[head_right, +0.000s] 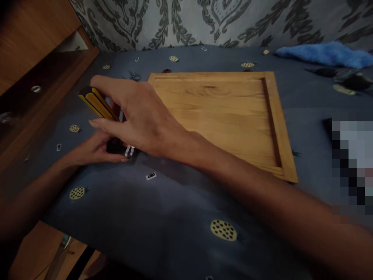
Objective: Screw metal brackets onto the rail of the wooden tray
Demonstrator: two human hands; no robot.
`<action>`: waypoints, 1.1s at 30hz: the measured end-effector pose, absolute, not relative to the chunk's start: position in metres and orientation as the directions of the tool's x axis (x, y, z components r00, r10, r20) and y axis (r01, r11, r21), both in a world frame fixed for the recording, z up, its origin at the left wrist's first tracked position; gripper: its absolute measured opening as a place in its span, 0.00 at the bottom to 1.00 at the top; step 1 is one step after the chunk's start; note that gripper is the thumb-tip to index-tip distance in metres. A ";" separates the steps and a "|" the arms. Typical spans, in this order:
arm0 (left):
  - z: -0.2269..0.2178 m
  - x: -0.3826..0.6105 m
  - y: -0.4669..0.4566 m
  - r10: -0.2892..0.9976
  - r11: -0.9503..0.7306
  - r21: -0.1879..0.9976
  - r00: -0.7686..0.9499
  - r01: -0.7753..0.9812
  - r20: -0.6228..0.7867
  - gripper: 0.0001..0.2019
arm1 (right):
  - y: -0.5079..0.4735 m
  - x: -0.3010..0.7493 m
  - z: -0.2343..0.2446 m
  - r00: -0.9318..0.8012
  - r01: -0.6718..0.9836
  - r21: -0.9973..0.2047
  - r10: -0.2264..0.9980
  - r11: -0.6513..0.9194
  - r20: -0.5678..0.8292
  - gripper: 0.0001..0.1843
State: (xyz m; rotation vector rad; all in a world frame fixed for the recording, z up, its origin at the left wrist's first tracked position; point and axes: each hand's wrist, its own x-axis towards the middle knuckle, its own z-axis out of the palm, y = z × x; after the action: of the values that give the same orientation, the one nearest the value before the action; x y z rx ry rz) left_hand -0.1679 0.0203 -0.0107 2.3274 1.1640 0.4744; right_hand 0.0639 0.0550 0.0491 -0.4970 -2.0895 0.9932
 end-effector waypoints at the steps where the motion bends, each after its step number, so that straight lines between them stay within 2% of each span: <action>1: -0.011 -0.168 0.020 0.813 -0.517 0.569 0.574 0.640 0.093 0.27 | 0.057 0.065 0.051 -0.670 0.009 -0.793 0.592 0.609 0.447 0.08; 4: -0.010 -0.167 0.020 0.806 -0.535 0.569 0.579 0.624 0.123 0.27 | 0.063 0.070 0.057 -0.759 0.001 -0.778 0.506 0.629 0.409 0.05; 8: -0.007 -0.165 0.021 0.804 -0.524 0.584 0.586 0.620 0.099 0.27 | 0.067 0.073 0.059 -0.803 -0.073 -0.795 0.437 0.602 0.405 0.08; 11: -0.005 -0.164 0.020 0.811 -0.509 0.604 0.578 0.614 0.097 0.26 | 0.065 0.072 0.057 -0.773 -0.041 -0.792 0.483 0.609 0.411 0.09; 19: -0.004 -0.163 0.019 0.817 -0.503 0.575 0.572 0.645 0.072 0.23 | 0.056 0.065 0.052 -0.653 0.155 -0.634 0.560 0.757 0.509 0.24; 22: -0.005 -0.166 0.020 0.818 -0.500 0.566 0.572 0.656 0.059 0.24 | 0.053 0.063 0.050 -0.611 0.175 -0.609 0.570 0.774 0.549 0.23; 26: -0.006 -0.168 0.020 0.805 -0.515 0.581 0.588 0.631 0.075 0.26 | 0.051 0.061 0.048 -0.557 0.194 -0.631 0.613 0.752 0.560 0.23; 33: -0.005 -0.166 0.019 0.831 -0.472 0.590 0.554 0.655 0.051 0.26 | 0.048 0.059 0.049 -0.538 0.300 -0.659 0.693 0.690 0.480 0.22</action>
State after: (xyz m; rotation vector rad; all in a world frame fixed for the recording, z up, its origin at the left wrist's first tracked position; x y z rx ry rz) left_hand -0.1663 0.0195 -0.0055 2.2765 1.1951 0.4539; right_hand 0.0591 0.0484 0.0492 -0.7573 -2.1406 0.6630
